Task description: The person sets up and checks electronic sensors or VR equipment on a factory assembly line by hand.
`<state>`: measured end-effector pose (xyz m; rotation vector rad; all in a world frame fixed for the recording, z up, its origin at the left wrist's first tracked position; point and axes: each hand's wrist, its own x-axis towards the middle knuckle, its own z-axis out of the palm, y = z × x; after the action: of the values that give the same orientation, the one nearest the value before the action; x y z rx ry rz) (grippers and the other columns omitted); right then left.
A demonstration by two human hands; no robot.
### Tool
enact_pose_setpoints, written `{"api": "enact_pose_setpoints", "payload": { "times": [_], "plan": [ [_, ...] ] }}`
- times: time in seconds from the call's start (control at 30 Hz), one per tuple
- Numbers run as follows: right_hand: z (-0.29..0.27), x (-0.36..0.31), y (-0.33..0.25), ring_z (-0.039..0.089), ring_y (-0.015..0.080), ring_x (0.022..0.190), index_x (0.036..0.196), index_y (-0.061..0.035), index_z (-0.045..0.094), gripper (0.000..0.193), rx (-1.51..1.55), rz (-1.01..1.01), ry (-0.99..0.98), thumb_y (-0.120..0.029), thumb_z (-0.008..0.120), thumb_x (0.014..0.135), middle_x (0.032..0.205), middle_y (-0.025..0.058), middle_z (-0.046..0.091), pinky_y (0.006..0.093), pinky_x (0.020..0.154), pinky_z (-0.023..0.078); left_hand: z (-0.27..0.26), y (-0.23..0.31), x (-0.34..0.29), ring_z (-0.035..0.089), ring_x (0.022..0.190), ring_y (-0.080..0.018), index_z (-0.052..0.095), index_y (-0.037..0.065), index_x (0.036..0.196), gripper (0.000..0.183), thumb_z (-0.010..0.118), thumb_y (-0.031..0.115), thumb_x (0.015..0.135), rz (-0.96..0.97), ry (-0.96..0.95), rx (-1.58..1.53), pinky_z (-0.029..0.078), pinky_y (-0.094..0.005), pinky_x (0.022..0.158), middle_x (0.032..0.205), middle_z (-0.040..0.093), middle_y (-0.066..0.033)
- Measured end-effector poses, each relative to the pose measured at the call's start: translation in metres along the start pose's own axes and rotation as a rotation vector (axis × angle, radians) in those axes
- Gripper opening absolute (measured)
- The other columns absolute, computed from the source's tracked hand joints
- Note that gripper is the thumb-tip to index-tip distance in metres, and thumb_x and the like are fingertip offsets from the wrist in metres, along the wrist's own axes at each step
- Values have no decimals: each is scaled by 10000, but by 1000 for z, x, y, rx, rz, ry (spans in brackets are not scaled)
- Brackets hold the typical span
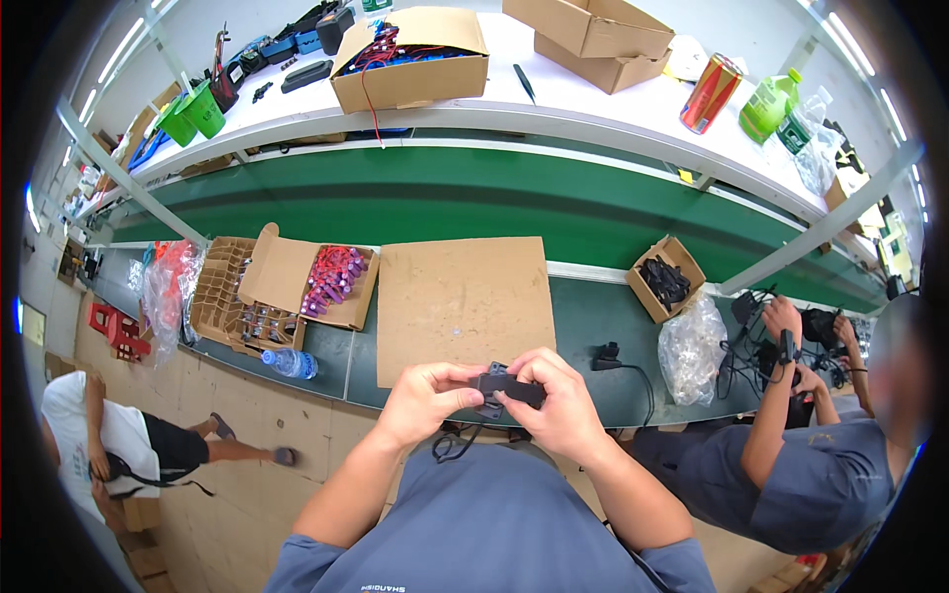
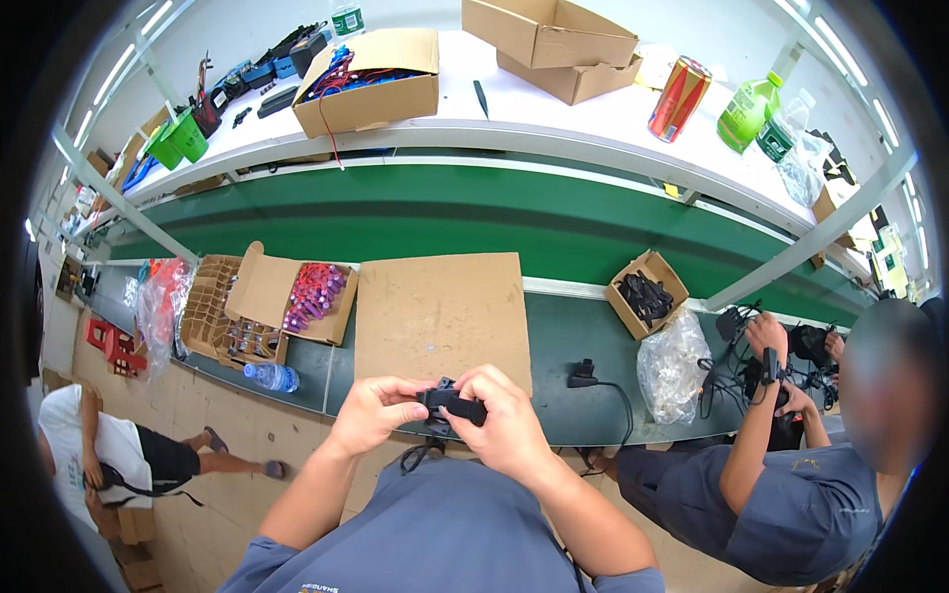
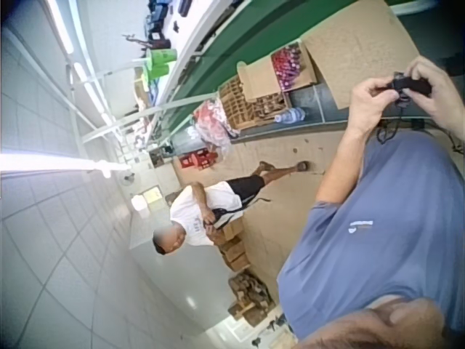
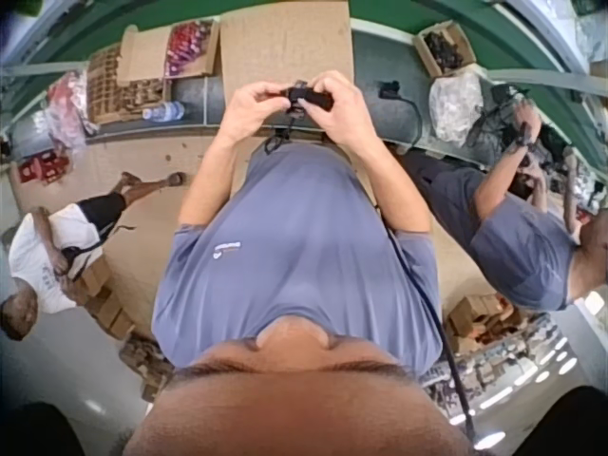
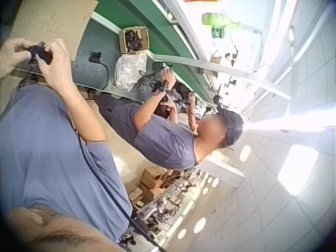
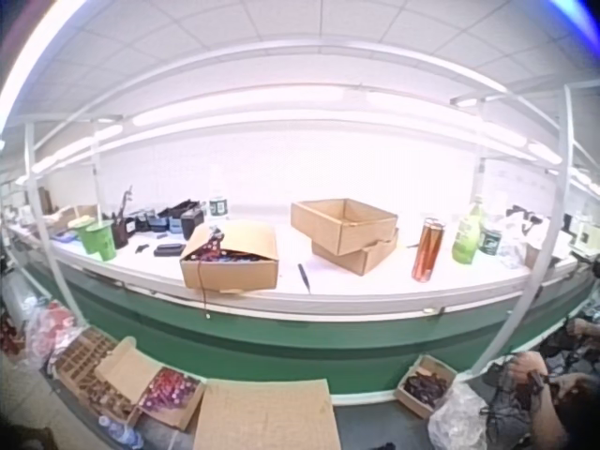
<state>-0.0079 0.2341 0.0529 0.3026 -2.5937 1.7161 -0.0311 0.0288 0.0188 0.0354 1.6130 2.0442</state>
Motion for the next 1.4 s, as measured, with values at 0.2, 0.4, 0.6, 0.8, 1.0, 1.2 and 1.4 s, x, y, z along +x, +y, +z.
{"api": "enact_pose_setpoints", "payload": {
  "times": [0.2,0.4,0.6,0.8,1.0,1.2,1.4],
  "plan": [
    [0,-3,-1,632,263,806,752,-14,493,261,-83,-131,17,-3,752,719,922,115,638,317,673,509,-16,-8,1,611,848,-121,636,30,906,52,647,78,890,-100,35,35,508,-287,753,947,662,-64],
    [-11,0,6,600,276,908,758,-26,505,279,-335,-161,-18,-38,774,683,909,104,635,352,760,489,-23,28,3,638,847,-140,587,85,960,93,553,171,969,-241,-78,-340,500,-264,701,919,665,-46],
    [-3,9,-5,589,263,895,820,-11,585,248,-148,-149,-3,-99,788,707,863,94,611,339,759,478,19,29,2,629,898,-129,599,39,976,142,530,163,980,-3,-38,-297,493,-259,756,942,669,-60],
    [-4,11,-13,571,232,814,869,7,617,206,169,92,16,-119,748,773,817,99,611,319,713,465,53,14,-25,596,756,-127,587,-20,890,117,519,61,938,307,136,234,484,-293,667,819,638,-55],
    [-4,12,-24,532,270,854,894,-6,603,214,-285,-254,52,-49,724,723,908,108,546,354,727,452,44,13,-11,620,701,-195,592,17,1186,290,464,-8,927,435,46,845,492,-350,663,847,639,-143],
    [0,3,-32,514,291,909,944,-48,614,279,-321,-365,83,-14,720,688,915,91,533,377,756,447,43,31,15,598,721,-94,518,18,1333,393,524,31,941,68,32,-64,495,-258,613,931,658,-51],
    [-20,5,-41,541,304,984,953,-65,605,323,-340,-407,161,9,729,664,1055,125,576,380,827,446,65,32,21,624,920,-137,619,-26,1189,289,594,6,903,303,68,-438,526,-274,837,1081,669,-119]
  ]
}}
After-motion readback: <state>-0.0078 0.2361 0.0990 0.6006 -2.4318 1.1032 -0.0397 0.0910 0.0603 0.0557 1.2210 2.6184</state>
